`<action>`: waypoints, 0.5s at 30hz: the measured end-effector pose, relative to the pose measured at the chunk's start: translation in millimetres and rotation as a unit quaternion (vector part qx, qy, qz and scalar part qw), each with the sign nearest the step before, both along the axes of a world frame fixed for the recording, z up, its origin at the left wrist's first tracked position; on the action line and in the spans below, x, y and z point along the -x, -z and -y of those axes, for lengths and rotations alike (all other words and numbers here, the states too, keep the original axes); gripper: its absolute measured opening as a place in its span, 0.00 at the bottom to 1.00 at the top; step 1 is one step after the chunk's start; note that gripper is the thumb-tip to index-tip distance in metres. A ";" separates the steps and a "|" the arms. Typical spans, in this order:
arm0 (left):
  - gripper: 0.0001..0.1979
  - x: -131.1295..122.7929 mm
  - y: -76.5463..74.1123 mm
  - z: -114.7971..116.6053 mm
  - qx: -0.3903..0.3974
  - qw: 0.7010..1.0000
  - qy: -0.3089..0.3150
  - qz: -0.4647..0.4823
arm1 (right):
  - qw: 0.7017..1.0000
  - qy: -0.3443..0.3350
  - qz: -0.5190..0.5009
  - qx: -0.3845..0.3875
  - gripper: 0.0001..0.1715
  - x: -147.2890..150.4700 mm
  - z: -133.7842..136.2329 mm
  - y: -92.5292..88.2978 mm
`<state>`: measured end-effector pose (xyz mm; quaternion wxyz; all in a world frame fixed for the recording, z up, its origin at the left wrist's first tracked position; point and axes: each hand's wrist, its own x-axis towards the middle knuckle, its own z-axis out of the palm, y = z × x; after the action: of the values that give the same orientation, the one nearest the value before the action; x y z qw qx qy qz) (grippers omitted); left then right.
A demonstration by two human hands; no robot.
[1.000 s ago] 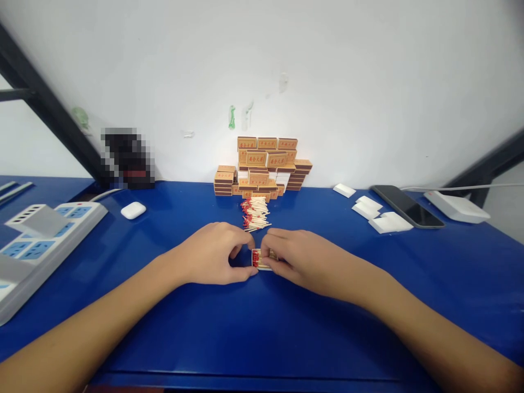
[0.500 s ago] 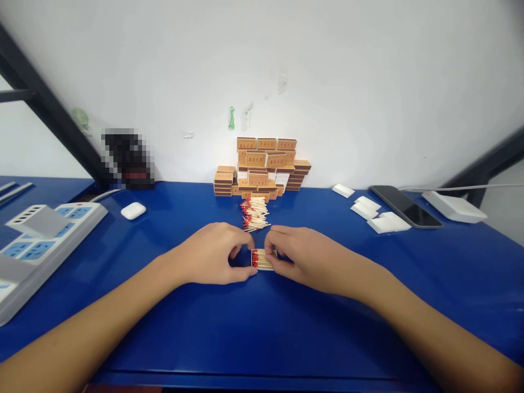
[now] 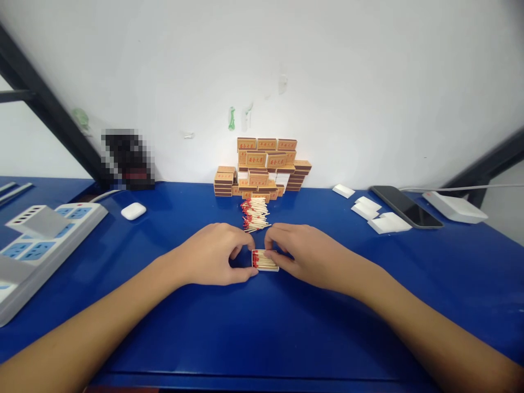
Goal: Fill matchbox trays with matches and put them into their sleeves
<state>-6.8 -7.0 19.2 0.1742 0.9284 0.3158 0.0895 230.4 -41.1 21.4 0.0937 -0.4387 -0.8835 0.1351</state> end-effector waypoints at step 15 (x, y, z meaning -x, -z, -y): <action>0.13 -0.1 -0.5 0.9 -0.004 1.000 -0.003 -0.005 | 0.999 -0.027 -0.009 0.021 0.08 -1.3 1.8 -0.9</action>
<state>-6.6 -7.9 19.6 0.1691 0.9284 0.3193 0.0869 231.7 -42.8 22.2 0.0886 -0.4154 -0.8911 0.1601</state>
